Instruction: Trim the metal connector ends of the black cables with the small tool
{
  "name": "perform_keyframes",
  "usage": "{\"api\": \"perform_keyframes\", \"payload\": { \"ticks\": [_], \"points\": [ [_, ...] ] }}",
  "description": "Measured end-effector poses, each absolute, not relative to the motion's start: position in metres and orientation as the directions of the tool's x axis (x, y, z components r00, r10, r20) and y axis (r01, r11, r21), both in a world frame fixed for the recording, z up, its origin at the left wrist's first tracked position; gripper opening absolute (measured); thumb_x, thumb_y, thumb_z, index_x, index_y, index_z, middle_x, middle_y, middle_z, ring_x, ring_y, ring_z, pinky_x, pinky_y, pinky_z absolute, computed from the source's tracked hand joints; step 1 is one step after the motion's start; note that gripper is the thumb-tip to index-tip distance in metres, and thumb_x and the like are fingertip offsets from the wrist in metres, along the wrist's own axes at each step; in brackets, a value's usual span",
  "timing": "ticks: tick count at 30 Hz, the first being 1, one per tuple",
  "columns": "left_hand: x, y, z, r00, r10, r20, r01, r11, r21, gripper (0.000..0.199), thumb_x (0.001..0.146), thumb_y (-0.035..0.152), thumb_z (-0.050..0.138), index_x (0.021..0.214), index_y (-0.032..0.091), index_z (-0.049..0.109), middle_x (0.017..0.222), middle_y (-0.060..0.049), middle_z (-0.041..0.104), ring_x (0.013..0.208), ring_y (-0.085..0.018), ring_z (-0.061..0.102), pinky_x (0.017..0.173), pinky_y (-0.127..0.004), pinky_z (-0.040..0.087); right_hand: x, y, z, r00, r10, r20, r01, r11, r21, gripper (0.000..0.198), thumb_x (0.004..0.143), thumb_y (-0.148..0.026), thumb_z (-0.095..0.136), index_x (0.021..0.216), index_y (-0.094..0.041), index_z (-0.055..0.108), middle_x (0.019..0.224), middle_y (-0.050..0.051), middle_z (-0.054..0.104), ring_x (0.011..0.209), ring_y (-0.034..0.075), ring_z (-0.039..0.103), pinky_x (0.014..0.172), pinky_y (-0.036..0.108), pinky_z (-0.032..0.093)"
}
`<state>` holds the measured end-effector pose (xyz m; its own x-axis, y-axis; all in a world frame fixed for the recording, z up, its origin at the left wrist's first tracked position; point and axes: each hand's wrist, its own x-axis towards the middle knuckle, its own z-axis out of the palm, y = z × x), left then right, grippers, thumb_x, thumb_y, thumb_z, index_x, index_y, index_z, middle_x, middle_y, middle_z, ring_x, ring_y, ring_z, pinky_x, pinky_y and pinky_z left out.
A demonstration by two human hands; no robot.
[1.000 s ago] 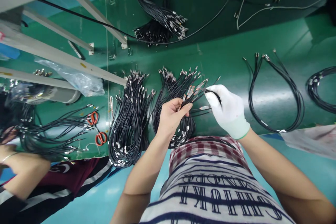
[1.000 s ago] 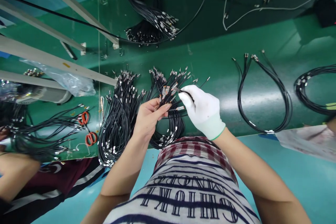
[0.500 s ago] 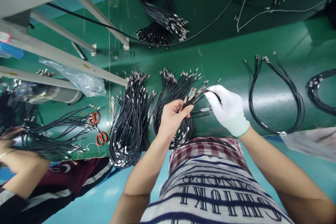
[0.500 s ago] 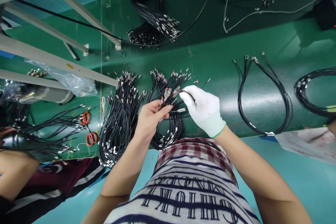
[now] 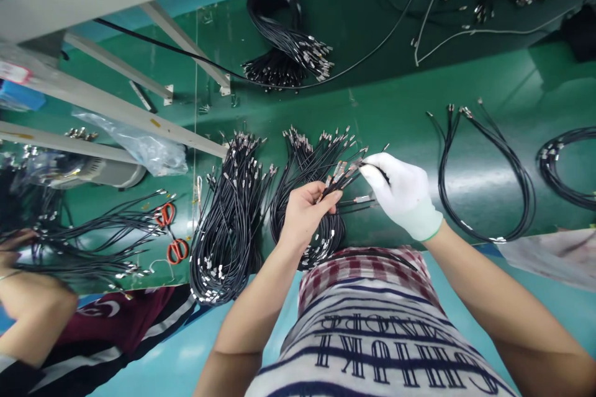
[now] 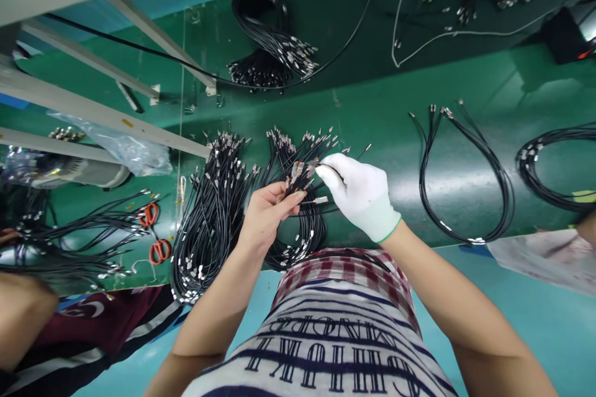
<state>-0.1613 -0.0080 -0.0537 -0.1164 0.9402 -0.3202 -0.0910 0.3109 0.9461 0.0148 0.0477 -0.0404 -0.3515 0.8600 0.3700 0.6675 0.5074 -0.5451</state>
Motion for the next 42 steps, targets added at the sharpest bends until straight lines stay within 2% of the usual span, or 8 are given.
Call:
{"api": "perform_keyframes", "payload": {
  "ticks": [5,11,23,26,30,33,37,42],
  "points": [
    [-0.162,-0.008,-0.053,-0.126,0.936,-0.33,-0.089,0.32,0.943,0.029,0.073,0.033,0.075,0.061,0.015,0.056,0.052,0.004,0.054,0.047,-0.005,0.037,0.05,-0.021,0.026,0.012,0.045,-0.051,-0.417,0.832,0.367,0.692,0.552,-0.465,0.031,0.099,-0.042,0.044,0.094,-0.021,0.067,0.086,0.001,0.072,0.07,0.015,0.064,0.066,0.026,0.04],
    [-0.162,-0.008,-0.054,-0.126,0.936,-0.33,-0.087,0.321,0.943,0.03,0.073,0.034,0.076,0.061,0.015,0.056,0.052,0.004,0.054,0.047,-0.004,0.036,0.049,-0.021,0.026,0.014,0.046,-0.047,-0.327,0.872,0.363,0.674,0.485,-0.557,0.031,0.099,-0.04,0.044,0.094,-0.02,0.067,0.086,0.003,0.072,0.073,0.015,0.065,0.066,0.024,0.042],
    [-0.164,-0.009,-0.056,-0.116,0.938,-0.327,-0.1,0.317,0.943,0.027,0.075,0.033,0.075,0.064,0.014,0.059,0.054,0.003,0.055,0.049,-0.004,0.039,0.049,-0.02,0.027,0.013,0.044,-0.049,-0.34,0.901,0.269,0.586,0.427,-0.689,0.027,0.097,-0.038,0.046,0.091,-0.019,0.064,0.08,0.002,0.069,0.069,0.013,0.062,0.066,0.024,0.042],
    [-0.165,-0.008,-0.057,-0.104,0.937,-0.332,-0.098,0.323,0.941,0.026,0.075,0.034,0.076,0.066,0.014,0.061,0.055,0.003,0.055,0.05,-0.005,0.041,0.049,-0.02,0.027,0.012,0.047,-0.047,-0.235,0.949,0.209,0.447,0.297,-0.844,0.026,0.095,-0.039,0.048,0.09,-0.018,0.063,0.067,-0.001,0.062,0.057,0.011,0.054,0.059,0.023,0.041],
    [-0.165,-0.008,-0.057,-0.089,0.939,-0.332,-0.088,0.325,0.942,0.028,0.074,0.035,0.076,0.062,0.014,0.062,0.053,0.002,0.055,0.049,-0.005,0.039,0.049,-0.02,0.028,0.005,0.054,-0.044,-0.15,0.98,0.135,0.304,0.175,-0.936,0.024,0.081,-0.039,0.066,0.094,-0.018,0.065,0.073,-0.002,0.062,0.061,0.01,0.052,0.057,0.022,0.042],
    [-0.165,-0.008,-0.056,-0.08,0.94,-0.332,-0.081,0.326,0.942,0.028,0.074,0.037,0.075,0.062,0.013,0.065,0.054,0.001,0.057,0.049,-0.005,0.041,0.049,-0.02,0.03,-0.002,0.058,-0.042,-0.182,0.982,-0.044,0.18,-0.011,-0.984,0.025,0.079,-0.041,0.067,0.083,-0.016,0.065,0.066,-0.001,0.058,0.052,0.008,0.046,0.048,0.021,0.037],
    [-0.167,-0.009,-0.056,-0.043,0.941,-0.336,-0.099,0.331,0.938,0.028,0.075,0.039,0.074,0.067,0.013,0.067,0.057,0.0,0.059,0.05,-0.006,0.045,0.049,-0.02,0.031,-0.004,0.058,-0.044,-0.245,0.922,-0.299,-0.023,-0.314,-0.949,0.031,0.077,-0.044,0.068,0.079,-0.014,0.062,0.056,-0.004,0.047,0.042,0.004,0.032,0.037,0.019,0.022],
    [-0.167,-0.01,-0.059,-0.01,0.95,-0.313,-0.153,0.308,0.939,0.03,0.077,0.044,0.073,0.082,0.014,0.069,0.067,0.0,0.06,0.057,-0.007,0.054,0.047,-0.018,0.033,0.001,0.056,-0.049,-0.271,0.906,-0.324,-0.068,-0.354,-0.933,0.036,0.075,-0.048,0.071,0.082,-0.014,0.062,0.057,-0.004,0.046,0.044,0.004,0.032,0.038,0.019,0.021]
  ]
}}
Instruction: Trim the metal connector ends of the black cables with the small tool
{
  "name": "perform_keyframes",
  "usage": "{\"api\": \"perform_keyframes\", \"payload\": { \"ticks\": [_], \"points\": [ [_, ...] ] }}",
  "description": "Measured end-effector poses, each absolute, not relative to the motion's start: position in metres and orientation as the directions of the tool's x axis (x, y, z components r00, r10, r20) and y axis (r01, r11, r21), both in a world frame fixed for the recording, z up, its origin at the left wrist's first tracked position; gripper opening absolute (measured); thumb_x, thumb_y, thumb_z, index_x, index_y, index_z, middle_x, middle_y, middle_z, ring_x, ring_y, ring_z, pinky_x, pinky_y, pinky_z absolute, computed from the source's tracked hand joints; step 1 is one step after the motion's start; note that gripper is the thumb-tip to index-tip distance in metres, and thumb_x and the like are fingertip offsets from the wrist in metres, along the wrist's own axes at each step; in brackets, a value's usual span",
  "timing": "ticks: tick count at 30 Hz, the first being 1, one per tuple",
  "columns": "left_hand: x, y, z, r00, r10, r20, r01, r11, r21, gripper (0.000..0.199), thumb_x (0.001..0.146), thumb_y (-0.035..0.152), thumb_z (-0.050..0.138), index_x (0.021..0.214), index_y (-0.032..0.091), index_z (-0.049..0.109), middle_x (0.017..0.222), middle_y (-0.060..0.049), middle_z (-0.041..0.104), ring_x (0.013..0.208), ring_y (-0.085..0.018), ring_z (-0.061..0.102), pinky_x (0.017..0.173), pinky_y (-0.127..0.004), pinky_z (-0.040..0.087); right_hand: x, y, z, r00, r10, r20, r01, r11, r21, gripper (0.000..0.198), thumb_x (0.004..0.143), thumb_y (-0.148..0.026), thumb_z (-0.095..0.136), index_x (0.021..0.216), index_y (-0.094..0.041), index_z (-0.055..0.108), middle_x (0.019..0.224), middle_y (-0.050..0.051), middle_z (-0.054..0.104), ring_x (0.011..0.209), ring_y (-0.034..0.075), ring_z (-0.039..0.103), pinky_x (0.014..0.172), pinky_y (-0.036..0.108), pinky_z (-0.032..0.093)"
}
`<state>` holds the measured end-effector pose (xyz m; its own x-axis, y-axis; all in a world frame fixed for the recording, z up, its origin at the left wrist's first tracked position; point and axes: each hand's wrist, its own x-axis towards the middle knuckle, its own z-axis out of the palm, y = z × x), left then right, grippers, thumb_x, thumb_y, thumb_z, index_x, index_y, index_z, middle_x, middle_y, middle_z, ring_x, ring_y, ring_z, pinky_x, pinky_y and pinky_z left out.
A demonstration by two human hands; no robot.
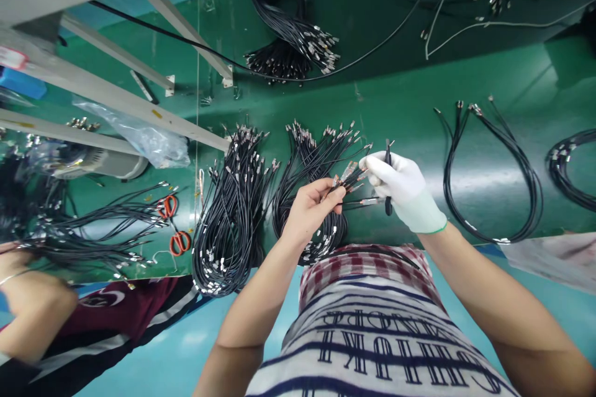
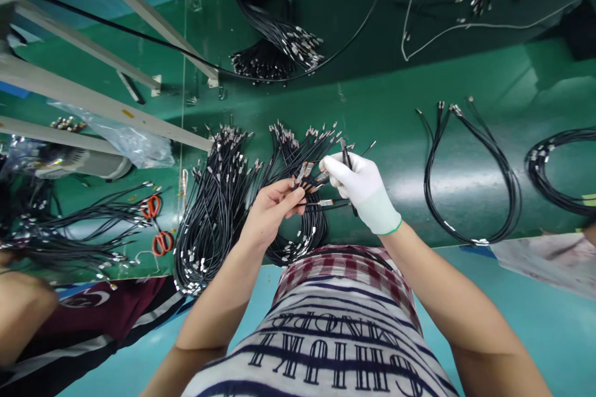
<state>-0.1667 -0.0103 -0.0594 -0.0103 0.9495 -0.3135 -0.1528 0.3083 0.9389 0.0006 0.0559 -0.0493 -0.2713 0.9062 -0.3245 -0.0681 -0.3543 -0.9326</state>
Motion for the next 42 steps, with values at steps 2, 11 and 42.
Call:
{"api": "perform_keyframes", "payload": {
  "ticks": [2,11,42],
  "points": [
    [-0.165,-0.01,-0.059,-0.019,0.948,-0.318,-0.166,0.31,0.936,0.032,0.077,0.046,0.073,0.086,0.015,0.069,0.069,0.0,0.06,0.058,-0.007,0.055,0.047,-0.018,0.035,0.004,0.055,-0.051,-0.239,0.926,-0.291,0.027,-0.293,-0.956,0.034,0.078,-0.047,0.069,0.083,-0.014,0.063,0.058,-0.004,0.047,0.045,0.005,0.034,0.039,0.019,0.024],
    [-0.16,-0.01,-0.057,-0.067,0.947,-0.314,-0.119,0.305,0.945,0.035,0.079,0.043,0.07,0.063,0.014,0.06,0.058,0.003,0.05,0.05,-0.006,0.05,0.049,-0.019,0.038,0.023,0.033,-0.027,-0.313,0.891,0.329,0.509,0.45,-0.733,0.037,0.102,-0.038,0.03,0.104,-0.019,0.062,0.1,0.008,0.064,0.089,0.018,0.061,0.077,0.032,0.047],
    [-0.159,-0.015,-0.073,-0.011,0.981,-0.196,-0.102,0.194,0.976,0.035,0.086,0.046,0.061,0.103,0.016,0.067,0.073,0.0,0.056,0.067,-0.01,0.051,0.064,-0.023,0.043,0.028,0.019,-0.038,-0.223,0.901,0.371,0.534,0.432,-0.727,0.015,0.09,-0.022,0.057,0.105,-0.02,0.059,0.098,0.004,0.062,0.089,0.018,0.061,0.081,0.034,0.053]
  ]
}}
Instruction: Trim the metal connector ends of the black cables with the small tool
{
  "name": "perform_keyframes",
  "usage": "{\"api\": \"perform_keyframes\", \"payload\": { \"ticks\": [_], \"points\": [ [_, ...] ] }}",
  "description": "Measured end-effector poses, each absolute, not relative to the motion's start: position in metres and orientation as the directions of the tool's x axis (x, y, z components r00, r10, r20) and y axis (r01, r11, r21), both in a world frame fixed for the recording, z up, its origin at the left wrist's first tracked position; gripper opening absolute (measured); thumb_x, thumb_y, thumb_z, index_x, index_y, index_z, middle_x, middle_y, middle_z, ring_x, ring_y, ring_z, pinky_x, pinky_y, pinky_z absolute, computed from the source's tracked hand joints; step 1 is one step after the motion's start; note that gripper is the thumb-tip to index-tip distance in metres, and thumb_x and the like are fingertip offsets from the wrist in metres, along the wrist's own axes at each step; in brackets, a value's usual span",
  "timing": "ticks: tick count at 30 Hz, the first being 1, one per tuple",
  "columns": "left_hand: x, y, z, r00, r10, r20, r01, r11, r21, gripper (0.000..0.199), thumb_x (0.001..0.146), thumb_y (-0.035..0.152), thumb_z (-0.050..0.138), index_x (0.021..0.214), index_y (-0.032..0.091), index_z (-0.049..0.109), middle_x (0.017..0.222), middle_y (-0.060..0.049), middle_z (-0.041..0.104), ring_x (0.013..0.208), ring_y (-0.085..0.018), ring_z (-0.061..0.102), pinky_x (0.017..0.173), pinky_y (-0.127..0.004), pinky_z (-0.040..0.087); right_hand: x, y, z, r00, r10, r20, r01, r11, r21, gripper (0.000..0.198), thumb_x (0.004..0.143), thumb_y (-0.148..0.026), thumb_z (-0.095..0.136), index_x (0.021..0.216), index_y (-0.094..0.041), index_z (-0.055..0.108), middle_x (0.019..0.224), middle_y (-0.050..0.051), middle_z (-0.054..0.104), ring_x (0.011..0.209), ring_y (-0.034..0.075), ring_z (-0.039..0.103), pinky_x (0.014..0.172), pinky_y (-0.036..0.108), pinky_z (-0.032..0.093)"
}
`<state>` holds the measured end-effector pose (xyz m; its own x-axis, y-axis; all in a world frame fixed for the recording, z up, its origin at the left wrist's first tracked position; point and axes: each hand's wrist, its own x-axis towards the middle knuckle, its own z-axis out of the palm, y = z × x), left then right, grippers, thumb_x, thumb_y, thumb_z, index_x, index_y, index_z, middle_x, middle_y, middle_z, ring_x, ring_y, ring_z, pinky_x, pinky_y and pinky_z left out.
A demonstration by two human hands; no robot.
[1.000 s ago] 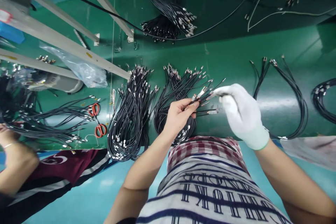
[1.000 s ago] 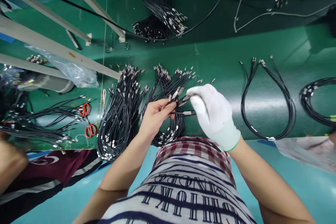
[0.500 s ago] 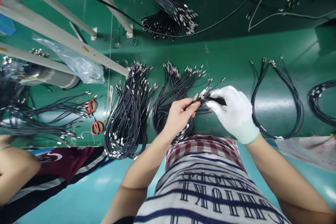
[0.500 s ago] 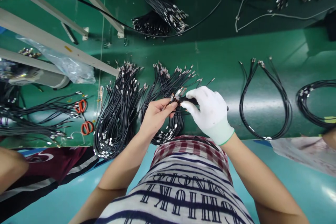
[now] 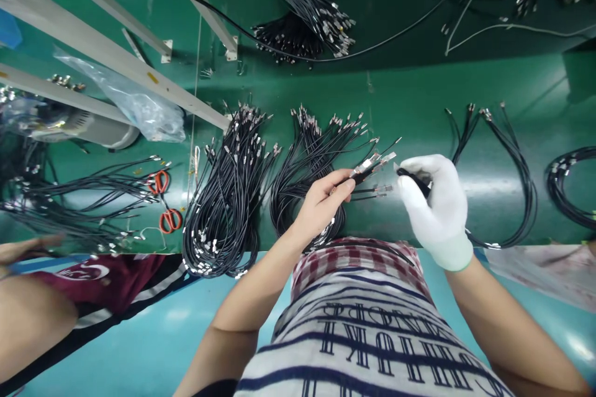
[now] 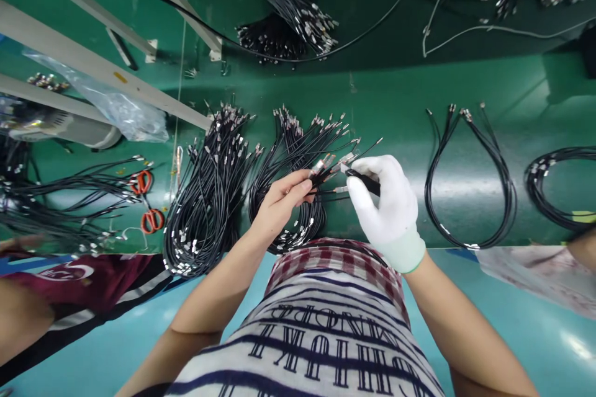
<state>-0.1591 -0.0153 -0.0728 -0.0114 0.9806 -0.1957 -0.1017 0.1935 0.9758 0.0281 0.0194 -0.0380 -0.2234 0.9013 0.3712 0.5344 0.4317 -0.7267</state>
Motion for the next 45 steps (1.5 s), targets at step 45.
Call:
{"api": "perform_keyframes", "payload": {
  "ticks": [45],
  "points": [
    [-0.151,-0.005,-0.08,-0.143,0.961,-0.238,-0.163,0.215,0.963,0.024,0.07,0.029,0.078,0.089,0.015,0.072,0.086,-0.004,0.071,0.066,-0.009,0.057,0.049,-0.017,0.042,0.02,0.026,-0.054,-0.458,0.783,0.422,0.69,0.612,-0.387,0.027,0.092,-0.032,0.058,0.117,-0.03,0.069,0.117,0.004,0.069,0.101,0.019,0.066,0.082,0.03,0.051]
  ]
}}
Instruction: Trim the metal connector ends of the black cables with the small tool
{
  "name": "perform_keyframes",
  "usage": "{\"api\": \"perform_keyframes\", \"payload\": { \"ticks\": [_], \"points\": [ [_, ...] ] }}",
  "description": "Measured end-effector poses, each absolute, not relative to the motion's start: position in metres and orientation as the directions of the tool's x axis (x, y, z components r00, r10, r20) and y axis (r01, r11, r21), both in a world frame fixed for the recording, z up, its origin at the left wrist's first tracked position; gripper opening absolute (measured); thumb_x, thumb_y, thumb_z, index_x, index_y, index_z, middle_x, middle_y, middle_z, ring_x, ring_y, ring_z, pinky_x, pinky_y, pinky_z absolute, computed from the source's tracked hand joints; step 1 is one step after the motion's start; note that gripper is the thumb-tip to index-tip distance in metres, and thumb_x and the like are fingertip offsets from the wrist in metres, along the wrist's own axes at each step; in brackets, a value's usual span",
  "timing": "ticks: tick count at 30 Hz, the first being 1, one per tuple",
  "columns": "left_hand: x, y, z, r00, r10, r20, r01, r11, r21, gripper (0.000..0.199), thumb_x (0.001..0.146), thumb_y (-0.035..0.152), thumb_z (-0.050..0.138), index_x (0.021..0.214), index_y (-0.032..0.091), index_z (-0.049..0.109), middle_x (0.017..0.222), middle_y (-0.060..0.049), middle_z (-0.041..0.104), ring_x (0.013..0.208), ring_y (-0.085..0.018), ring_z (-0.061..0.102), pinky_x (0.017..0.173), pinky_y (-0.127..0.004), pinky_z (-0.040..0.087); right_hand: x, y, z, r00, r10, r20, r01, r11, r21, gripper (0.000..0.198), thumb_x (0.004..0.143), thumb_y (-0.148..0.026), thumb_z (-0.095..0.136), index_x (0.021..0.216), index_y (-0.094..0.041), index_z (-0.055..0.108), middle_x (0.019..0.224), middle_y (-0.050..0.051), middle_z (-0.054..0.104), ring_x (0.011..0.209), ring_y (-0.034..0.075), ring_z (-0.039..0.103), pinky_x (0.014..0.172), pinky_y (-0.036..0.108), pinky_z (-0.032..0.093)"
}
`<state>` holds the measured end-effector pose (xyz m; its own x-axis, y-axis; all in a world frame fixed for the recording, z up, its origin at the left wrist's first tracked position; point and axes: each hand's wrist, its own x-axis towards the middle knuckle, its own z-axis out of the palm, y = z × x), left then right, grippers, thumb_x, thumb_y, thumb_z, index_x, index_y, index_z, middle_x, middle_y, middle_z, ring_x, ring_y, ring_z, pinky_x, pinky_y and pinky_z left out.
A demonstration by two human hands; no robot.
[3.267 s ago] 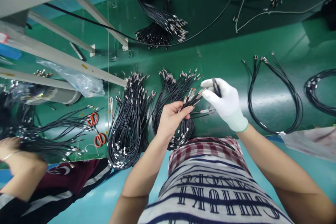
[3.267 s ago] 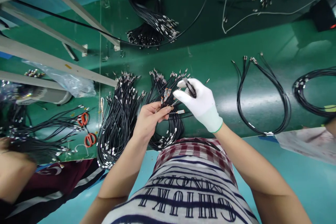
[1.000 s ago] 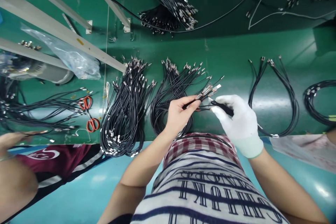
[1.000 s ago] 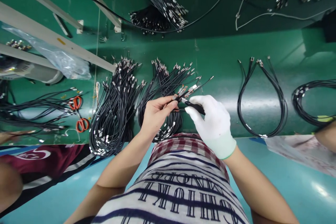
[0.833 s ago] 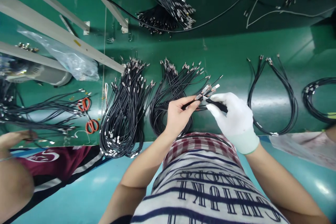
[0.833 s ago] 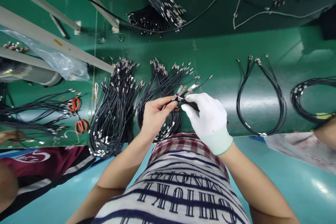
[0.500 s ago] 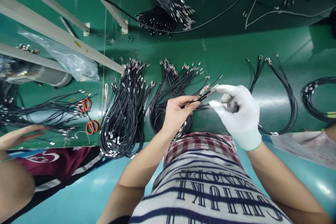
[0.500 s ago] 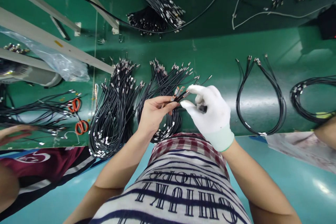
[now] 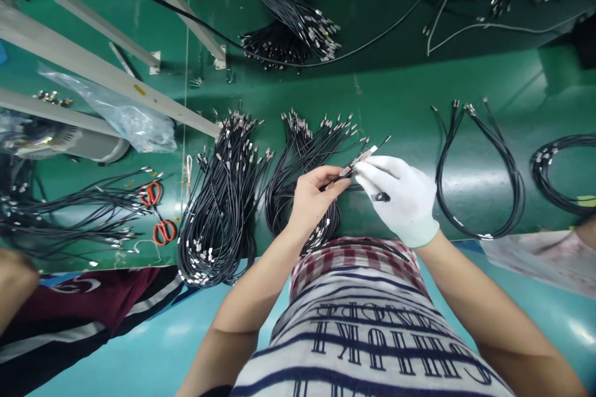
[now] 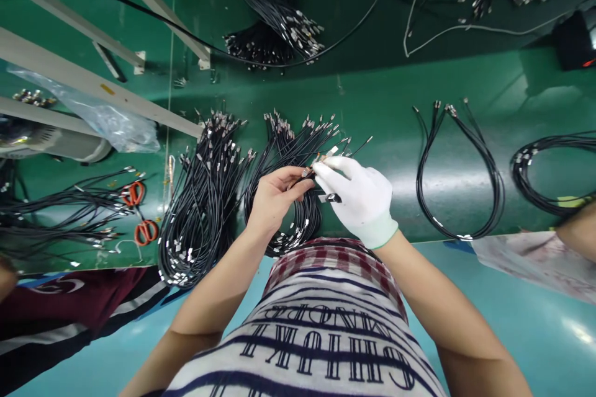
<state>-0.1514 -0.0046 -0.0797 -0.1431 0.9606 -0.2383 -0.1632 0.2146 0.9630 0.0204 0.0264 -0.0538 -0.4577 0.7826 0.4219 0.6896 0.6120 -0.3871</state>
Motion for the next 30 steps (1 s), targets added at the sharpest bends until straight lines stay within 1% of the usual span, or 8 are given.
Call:
{"api": "perform_keyframes", "payload": {
  "ticks": [7,14,16,18,20,22,26,30],
  "points": [
    [-0.152,-0.004,-0.085,-0.123,0.975,-0.187,-0.121,0.172,0.978,0.023,0.073,0.028,0.076,0.091,0.015,0.07,0.088,-0.003,0.07,0.071,-0.01,0.06,0.06,-0.019,0.047,0.006,0.028,-0.05,-0.148,0.959,0.242,0.435,0.283,-0.855,0.028,0.082,-0.026,0.07,0.11,-0.02,0.069,0.089,0.001,0.072,0.074,0.013,0.065,0.065,0.025,0.052],
    [-0.153,-0.004,-0.085,-0.092,0.988,-0.123,-0.005,0.123,0.992,0.025,0.076,0.027,0.073,0.096,0.014,0.067,0.098,-0.007,0.07,0.088,-0.016,0.065,0.084,-0.029,0.05,0.001,0.031,-0.043,-0.054,0.994,0.1,0.331,0.112,-0.937,0.02,0.075,-0.024,0.073,0.092,-0.017,0.068,0.083,0.002,0.071,0.064,0.01,0.059,0.058,0.023,0.048],
    [-0.153,-0.007,-0.077,-0.136,0.99,0.028,0.226,0.003,0.974,0.042,0.074,0.029,0.075,0.112,0.016,0.063,0.115,-0.011,0.065,0.102,-0.021,0.062,0.095,-0.036,0.046,0.002,0.03,-0.045,-0.045,0.996,0.072,0.273,0.081,-0.959,0.025,0.073,-0.023,0.075,0.095,-0.017,0.067,0.082,0.001,0.071,0.065,0.011,0.061,0.059,0.023,0.049],
    [-0.152,-0.01,-0.068,-0.159,0.955,0.251,0.522,-0.134,0.842,0.058,0.072,0.032,0.078,0.125,0.018,0.058,0.132,-0.014,0.055,0.12,-0.027,0.052,0.105,-0.043,0.036,0.003,0.028,-0.049,-0.04,0.997,0.069,0.224,0.076,-0.972,0.026,0.071,-0.023,0.076,0.094,-0.018,0.066,0.082,0.001,0.071,0.064,0.011,0.06,0.058,0.023,0.047],
    [-0.151,-0.014,-0.063,-0.09,0.917,0.389,0.694,-0.222,0.685,0.052,0.078,0.033,0.073,0.125,0.019,0.058,0.134,-0.014,0.054,0.126,-0.028,0.046,0.107,-0.044,0.031,0.005,0.026,-0.052,-0.035,0.997,0.076,0.205,0.081,-0.975,0.023,0.07,-0.023,0.077,0.09,-0.018,0.066,0.081,0.0,0.07,0.061,0.01,0.057,0.056,0.022,0.045],
    [-0.151,-0.015,-0.064,0.03,0.925,0.379,0.715,-0.286,0.639,0.031,0.088,0.032,0.062,0.117,0.019,0.063,0.121,-0.011,0.063,0.117,-0.025,0.052,0.101,-0.04,0.036,0.006,0.026,-0.054,-0.033,0.997,0.076,0.207,0.081,-0.975,0.021,0.071,-0.024,0.077,0.087,-0.018,0.066,0.081,0.0,0.07,0.059,0.009,0.053,0.054,0.022,0.043],
    [-0.151,-0.012,-0.079,0.087,0.946,0.314,0.582,-0.304,0.754,0.019,0.095,0.026,0.053,0.102,0.019,0.069,0.096,-0.006,0.072,0.092,-0.018,0.064,0.086,-0.033,0.043,0.008,0.027,-0.059,-0.034,0.999,0.029,0.161,0.034,-0.986,0.024,0.07,-0.029,0.078,0.085,-0.017,0.064,0.083,0.002,0.068,0.063,0.01,0.054,0.056,0.023,0.044],
    [-0.151,-0.012,-0.083,-0.011,0.957,0.289,0.417,-0.258,0.872,0.015,0.091,0.024,0.06,0.096,0.019,0.073,0.095,-0.006,0.074,0.086,-0.016,0.067,0.081,-0.03,0.049,0.016,0.008,-0.071,-0.066,0.971,-0.229,-0.141,-0.236,-0.962,0.035,0.074,-0.041,0.075,0.093,-0.018,0.057,0.076,-0.002,0.057,0.049,0.006,0.039,0.044,0.021,0.031]
  ]
}}
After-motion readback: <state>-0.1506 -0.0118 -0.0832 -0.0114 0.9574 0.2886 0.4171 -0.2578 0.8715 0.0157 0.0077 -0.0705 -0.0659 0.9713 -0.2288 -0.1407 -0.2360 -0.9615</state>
